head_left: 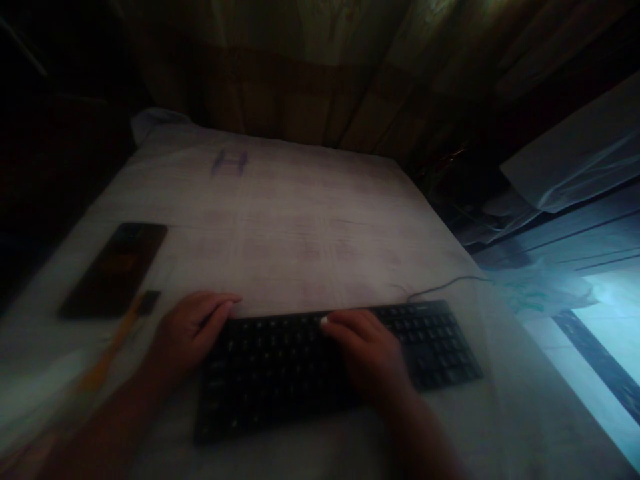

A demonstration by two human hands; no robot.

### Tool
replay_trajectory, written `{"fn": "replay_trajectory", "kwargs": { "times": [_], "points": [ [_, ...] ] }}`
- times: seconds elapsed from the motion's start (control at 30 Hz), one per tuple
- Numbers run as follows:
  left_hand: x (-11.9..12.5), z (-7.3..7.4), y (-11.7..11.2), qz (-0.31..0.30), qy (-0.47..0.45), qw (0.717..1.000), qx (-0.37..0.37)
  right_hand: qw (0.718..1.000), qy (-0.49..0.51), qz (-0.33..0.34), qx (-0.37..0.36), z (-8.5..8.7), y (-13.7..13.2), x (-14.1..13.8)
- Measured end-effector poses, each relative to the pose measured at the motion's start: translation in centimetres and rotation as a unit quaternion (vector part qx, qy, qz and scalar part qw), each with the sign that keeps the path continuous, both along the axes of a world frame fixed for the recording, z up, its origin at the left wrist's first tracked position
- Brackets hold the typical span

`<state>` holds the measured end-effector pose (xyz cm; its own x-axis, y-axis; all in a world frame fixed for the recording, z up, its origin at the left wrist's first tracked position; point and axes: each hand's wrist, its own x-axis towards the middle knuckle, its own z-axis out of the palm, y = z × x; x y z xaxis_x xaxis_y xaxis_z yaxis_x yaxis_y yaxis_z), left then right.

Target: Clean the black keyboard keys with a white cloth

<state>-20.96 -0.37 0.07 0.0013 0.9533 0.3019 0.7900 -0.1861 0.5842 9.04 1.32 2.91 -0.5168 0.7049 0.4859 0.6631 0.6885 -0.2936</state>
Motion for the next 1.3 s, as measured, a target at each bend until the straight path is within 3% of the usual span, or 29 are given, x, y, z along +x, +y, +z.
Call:
{"fn": "replay_trajectory", "kwargs": {
  "times": [0.53, 0.77, 1.07, 1.3],
  "points": [
    [-0.1, 0.2, 0.0, -0.006, 0.011, 1.000, 0.007, 1.000, -0.016, -0.011, 0.020, 0.2, 0.2, 1.4],
    [-0.2, -0.1, 0.0, -0.004, 0.002, 1.000, 0.003, 0.998, -0.029, -0.046, 0.023, 0.0, 0.4, 3.1],
    [-0.1, 0.1, 0.1, 0.005, -0.004, 1.000, -0.018, 0.998, -0.024, -0.050, 0.007, 0.1, 0.1, 2.4],
    [-0.1, 0.3, 0.1, 0.007, 0.003, 1.000, -0.028, 0.998, -0.034, -0.053, -0.001, 0.0, 0.5, 4.0]
  ]
}}
